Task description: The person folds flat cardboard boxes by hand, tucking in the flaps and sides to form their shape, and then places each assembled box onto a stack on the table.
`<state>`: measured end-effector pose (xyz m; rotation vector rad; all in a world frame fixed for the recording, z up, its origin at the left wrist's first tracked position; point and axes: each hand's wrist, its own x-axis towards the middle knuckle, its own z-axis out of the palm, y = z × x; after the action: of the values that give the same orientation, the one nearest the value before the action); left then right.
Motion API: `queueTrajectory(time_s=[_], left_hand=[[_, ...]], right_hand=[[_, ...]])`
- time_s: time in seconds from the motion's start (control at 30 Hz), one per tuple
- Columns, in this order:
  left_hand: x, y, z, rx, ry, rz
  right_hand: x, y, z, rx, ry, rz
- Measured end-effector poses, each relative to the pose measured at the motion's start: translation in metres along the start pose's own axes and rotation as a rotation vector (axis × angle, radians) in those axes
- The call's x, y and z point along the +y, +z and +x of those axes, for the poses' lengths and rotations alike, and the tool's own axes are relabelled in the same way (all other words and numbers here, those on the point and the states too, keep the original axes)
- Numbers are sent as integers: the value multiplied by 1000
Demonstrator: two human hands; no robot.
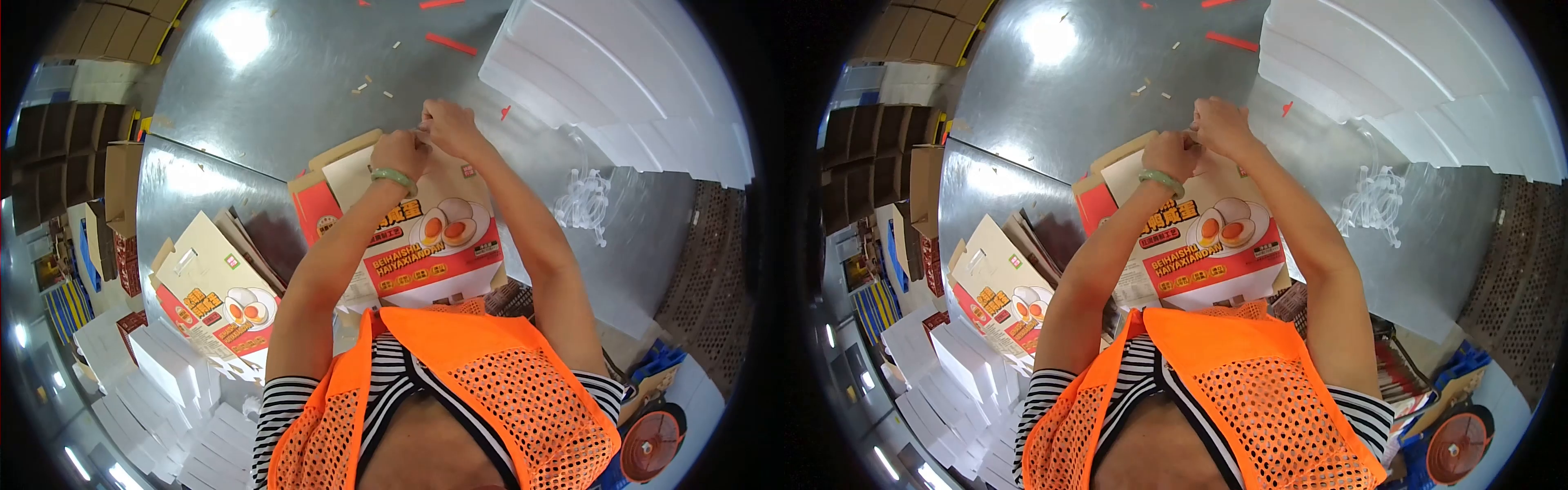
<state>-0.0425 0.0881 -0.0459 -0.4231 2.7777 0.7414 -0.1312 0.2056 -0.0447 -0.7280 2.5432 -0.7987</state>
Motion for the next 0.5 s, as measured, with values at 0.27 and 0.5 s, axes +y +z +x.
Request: queueTrajectory(time_s=[0.27, 0.5], left_hand=[[-25, -10, -41, 416, 304, -156], [-6, -13, -41, 461, 193, -73]], right_hand=[[-1, -16, -7, 39, -89, 106], [-32, -25, -19, 117, -164, 113]])
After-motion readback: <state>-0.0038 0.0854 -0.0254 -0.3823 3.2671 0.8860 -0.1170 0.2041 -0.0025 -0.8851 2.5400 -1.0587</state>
